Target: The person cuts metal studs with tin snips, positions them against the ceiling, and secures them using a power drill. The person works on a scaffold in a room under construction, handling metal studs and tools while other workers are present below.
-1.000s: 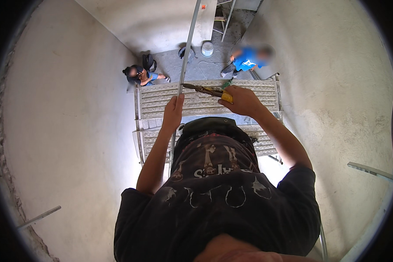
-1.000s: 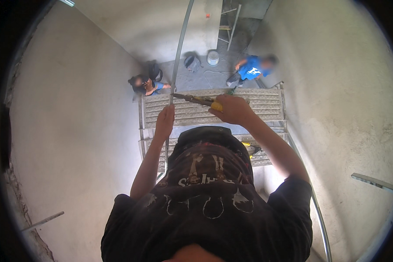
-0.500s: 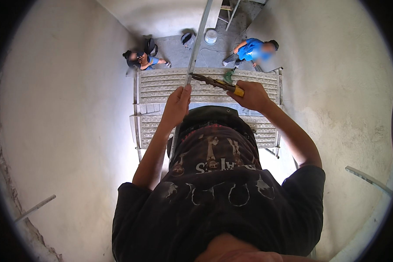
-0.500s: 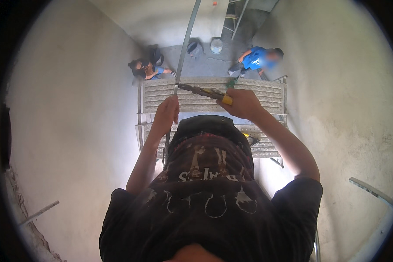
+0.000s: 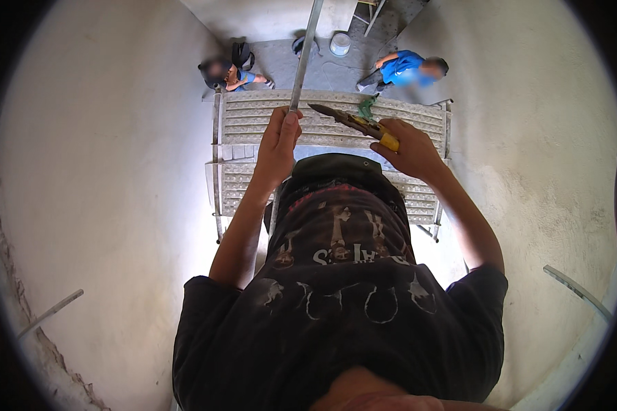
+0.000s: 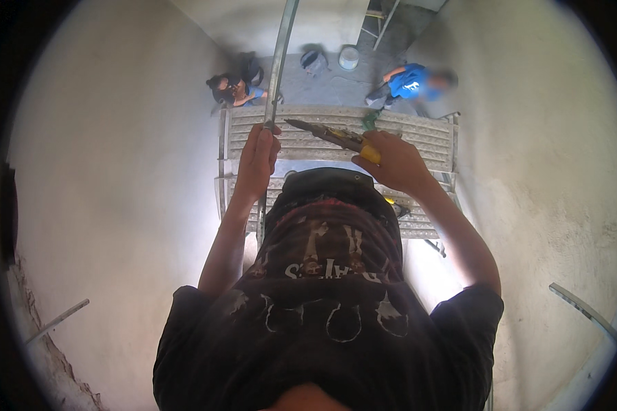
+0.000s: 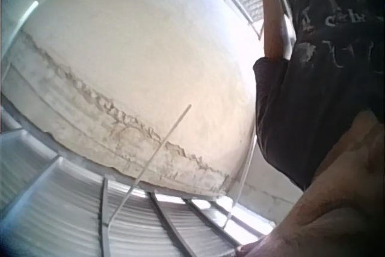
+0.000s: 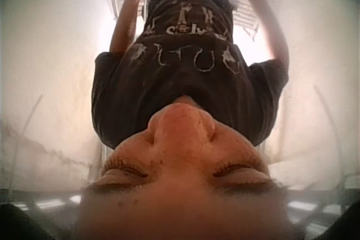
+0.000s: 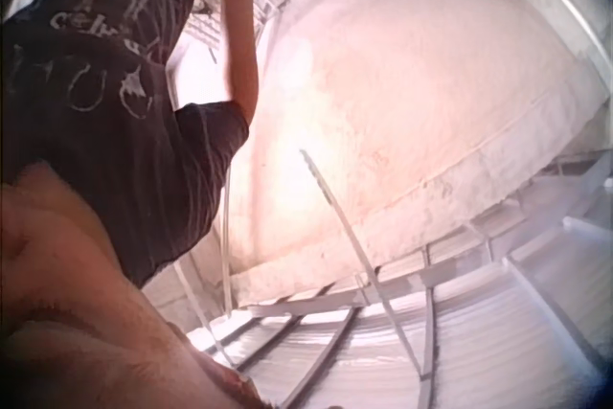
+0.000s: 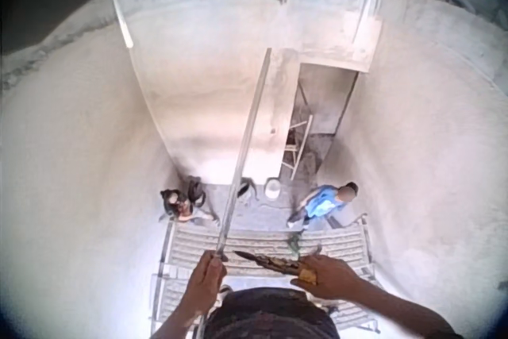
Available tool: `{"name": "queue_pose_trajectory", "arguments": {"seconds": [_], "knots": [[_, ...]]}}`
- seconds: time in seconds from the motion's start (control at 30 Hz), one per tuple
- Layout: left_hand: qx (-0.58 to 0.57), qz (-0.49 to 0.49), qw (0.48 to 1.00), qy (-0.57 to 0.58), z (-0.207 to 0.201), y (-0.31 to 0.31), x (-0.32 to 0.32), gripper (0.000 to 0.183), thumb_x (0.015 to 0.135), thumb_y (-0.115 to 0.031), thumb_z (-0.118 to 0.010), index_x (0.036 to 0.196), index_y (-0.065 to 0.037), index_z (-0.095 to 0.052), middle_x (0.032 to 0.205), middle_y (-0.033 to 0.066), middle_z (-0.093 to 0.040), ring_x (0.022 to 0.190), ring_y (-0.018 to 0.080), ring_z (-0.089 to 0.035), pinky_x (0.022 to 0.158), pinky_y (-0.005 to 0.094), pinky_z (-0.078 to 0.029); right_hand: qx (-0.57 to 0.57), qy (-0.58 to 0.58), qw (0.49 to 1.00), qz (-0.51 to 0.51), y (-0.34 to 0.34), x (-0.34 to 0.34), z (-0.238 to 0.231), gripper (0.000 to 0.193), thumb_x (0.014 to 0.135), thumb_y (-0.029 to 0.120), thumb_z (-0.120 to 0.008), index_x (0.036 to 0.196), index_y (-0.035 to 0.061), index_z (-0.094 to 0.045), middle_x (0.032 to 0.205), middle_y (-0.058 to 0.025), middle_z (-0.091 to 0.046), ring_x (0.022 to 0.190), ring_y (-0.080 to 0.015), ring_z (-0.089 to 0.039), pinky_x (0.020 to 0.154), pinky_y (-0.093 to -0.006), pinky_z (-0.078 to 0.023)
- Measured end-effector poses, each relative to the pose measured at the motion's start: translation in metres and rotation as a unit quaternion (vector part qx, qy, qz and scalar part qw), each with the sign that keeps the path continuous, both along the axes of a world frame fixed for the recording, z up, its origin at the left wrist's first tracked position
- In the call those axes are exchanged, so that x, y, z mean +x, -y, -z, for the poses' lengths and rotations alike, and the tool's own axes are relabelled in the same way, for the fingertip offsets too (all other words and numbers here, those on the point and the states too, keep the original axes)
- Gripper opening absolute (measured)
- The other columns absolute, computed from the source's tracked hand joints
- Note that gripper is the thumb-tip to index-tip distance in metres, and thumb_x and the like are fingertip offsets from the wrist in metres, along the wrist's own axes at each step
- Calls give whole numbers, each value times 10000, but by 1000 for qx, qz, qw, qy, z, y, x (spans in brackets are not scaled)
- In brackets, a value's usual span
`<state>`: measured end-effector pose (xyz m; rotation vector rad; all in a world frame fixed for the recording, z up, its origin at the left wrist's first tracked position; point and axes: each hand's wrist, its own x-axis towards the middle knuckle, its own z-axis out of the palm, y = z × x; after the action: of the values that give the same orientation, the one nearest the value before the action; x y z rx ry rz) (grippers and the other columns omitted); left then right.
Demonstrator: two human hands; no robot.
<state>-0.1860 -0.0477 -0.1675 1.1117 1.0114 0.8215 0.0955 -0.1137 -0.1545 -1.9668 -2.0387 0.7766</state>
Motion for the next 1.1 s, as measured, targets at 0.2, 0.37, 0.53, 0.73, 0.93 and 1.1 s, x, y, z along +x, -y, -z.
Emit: {"name": "queue_pose_trajectory", "arguments": {"seconds": [0.2,0.37,0.53,0.73,0.93,1.1], "knots": [[35,-9,999,-19,3,2,1,327,1084,-356,-380,1092,-80,-554,656,-92,-337,537,5,-248,452,205,-203,0,-1,1000,-16,-2,-8,3,530,868,429,-716,1238,75,-581,1078,-149,-656,995,-359,-647,849,-445,-517],[29,-5,1000,-10,5,11,-11,338,1080,-371,-395,1077,-77,-562,660,-95,-343,543,3,-249,454,208,-200,23,14,999,-24,2,-26,3,519,868,430,-715,1226,78,-584,1070,-141,-651,972,-354,-648,831,-450,-520],[-20,-3,1000,0,-6,-4,-1,289,1082,-315,-423,1020,-57,-535,706,-71,-354,622,20,-287,530,211,-240,24,28,999,-29,-15,-14,-4,467,869,478,-687,1148,114,-602,1036,-115,-653,978,-328,-652,816,-462,-527],[-12,0,1000,-23,-1,-7,-3,319,1085,-334,-408,1027,-53,-550,685,-70,-354,604,18,-287,516,211,-239,38,37,998,-43,-16,-14,-4,504,864,449,-713,1192,81,-609,1051,-121,-659,953,-319,-662,807,-430,-536],[-17,6,1000,-14,5,-5,-10,347,1086,-356,-389,1033,-59,-560,661,-68,-364,551,15,-290,461,213,-233,36,32,998,-36,-12,-20,-2,472,873,472,-697,1121,76,-628,1039,-117,-664,931,-313,-669,794,-432,-539],[-27,5,999,-27,10,8,-14,381,1082,-388,-390,1015,-60,-573,655,-69,-374,533,11,-306,446,205,-246,7,56,998,-35,-1,-26,-1,458,878,510,-671,999,71,-627,944,-125,-681,870,-328,-680,750,-451,-540]]}}
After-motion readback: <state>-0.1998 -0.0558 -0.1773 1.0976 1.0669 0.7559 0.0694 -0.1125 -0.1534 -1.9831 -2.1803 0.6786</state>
